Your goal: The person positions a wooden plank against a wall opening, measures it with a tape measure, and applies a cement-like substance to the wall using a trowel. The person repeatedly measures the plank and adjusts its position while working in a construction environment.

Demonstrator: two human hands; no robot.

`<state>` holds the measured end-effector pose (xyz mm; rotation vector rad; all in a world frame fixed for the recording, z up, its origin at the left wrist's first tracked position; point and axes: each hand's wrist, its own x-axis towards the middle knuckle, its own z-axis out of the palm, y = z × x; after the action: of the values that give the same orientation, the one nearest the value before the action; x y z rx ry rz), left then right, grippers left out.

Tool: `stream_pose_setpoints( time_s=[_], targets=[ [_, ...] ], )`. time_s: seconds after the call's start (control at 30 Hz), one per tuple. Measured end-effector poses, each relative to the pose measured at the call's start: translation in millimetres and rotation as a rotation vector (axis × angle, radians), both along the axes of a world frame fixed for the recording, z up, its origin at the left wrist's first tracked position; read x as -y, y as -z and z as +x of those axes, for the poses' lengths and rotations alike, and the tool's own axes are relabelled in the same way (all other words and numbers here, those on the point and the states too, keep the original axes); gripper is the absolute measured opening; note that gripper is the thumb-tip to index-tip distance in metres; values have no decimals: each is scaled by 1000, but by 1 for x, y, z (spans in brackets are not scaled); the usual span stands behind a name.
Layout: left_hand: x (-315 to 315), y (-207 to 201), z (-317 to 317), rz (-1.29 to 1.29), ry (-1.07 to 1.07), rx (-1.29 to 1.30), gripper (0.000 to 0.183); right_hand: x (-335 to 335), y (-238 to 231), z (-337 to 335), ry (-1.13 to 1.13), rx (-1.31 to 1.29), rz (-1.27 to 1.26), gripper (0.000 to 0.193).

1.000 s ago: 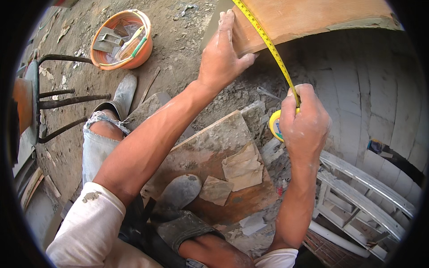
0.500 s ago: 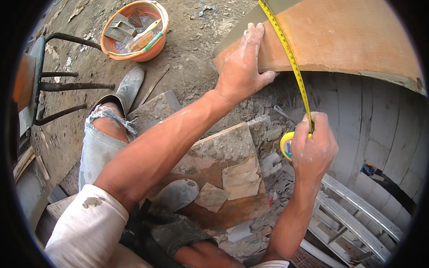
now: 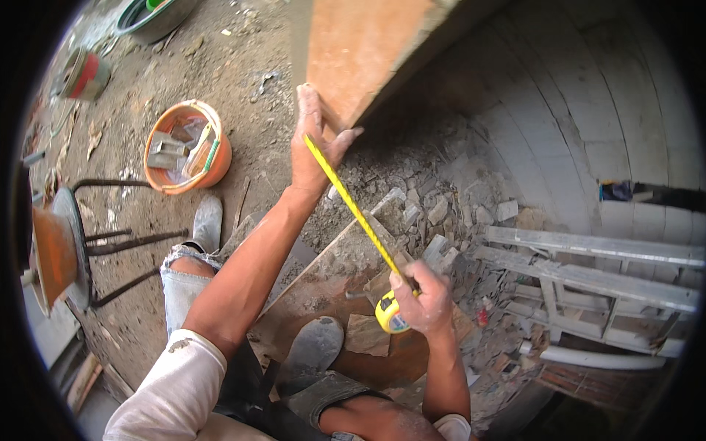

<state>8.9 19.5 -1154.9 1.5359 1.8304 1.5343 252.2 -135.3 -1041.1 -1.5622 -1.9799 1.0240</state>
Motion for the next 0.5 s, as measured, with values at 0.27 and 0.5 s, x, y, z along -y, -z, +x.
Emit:
stream_pose_setpoints(
  time_s=[0.27, 0.5],
  targets=[
    [4, -14, -3, -70, -27, -142, 103, 188, 90, 33, 224, 212, -187, 50],
    [5, -16, -6, -145, 58, -67, 112, 194, 119, 13, 285, 369, 318, 40]
  ],
)
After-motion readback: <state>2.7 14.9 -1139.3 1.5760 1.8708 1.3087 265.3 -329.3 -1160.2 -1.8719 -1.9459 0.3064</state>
